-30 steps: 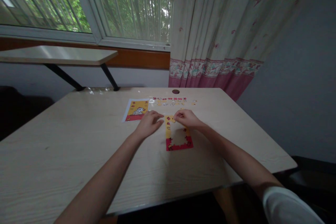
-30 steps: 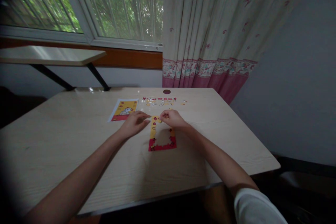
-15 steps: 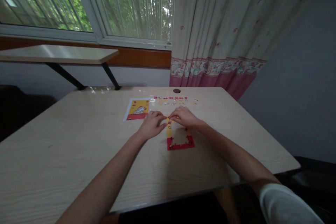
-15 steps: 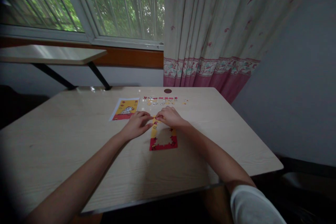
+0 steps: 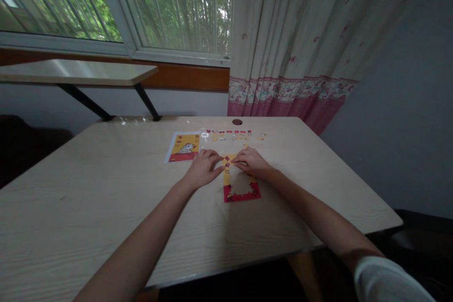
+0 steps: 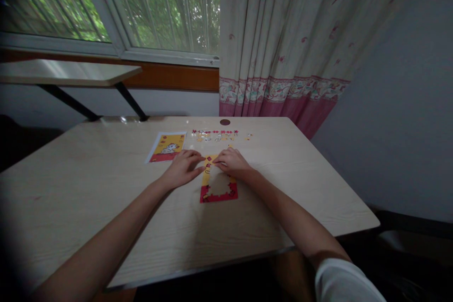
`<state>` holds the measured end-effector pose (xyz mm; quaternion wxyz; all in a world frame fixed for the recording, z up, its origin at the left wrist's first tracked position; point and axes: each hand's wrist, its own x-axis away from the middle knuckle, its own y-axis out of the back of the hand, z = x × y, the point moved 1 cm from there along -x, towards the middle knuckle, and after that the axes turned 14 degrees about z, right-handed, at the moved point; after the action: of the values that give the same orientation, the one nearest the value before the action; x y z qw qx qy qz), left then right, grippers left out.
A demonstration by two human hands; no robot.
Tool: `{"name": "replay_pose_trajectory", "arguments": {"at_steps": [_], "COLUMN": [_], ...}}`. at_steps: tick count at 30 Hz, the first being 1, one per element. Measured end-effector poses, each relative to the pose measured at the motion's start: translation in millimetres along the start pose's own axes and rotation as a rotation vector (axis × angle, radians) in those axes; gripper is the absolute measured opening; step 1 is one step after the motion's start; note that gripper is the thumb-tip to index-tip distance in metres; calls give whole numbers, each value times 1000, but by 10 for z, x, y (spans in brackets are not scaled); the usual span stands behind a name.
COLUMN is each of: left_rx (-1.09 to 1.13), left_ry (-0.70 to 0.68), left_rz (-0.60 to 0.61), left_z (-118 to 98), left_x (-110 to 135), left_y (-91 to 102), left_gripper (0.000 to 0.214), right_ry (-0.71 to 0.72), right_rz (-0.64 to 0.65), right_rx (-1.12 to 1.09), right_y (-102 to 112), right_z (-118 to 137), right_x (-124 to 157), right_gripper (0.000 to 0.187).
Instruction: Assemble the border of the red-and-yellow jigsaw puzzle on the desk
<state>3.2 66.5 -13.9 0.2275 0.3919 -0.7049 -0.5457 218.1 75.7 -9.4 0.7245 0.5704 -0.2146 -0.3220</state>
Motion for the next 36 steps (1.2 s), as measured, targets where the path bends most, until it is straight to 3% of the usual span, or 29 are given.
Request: {"name": "replay_pose_trajectory", "arguments": {"at_steps": [25,36], "left_rx": [-1,-10], "left_ry": [2,-144], "left_rz": [-4,22], "left_z": [-20,-102], "left_x": [8,24], "left_y": [8,68], "left_gripper": [32,31], "right_ry": [23,34], "right_rz": [-20,-49], "right_rx": [83,80], "right_y": [-17,-4], "right_z": [53,1], "right_x": [-3,25], "right_gripper": [18,18]}}
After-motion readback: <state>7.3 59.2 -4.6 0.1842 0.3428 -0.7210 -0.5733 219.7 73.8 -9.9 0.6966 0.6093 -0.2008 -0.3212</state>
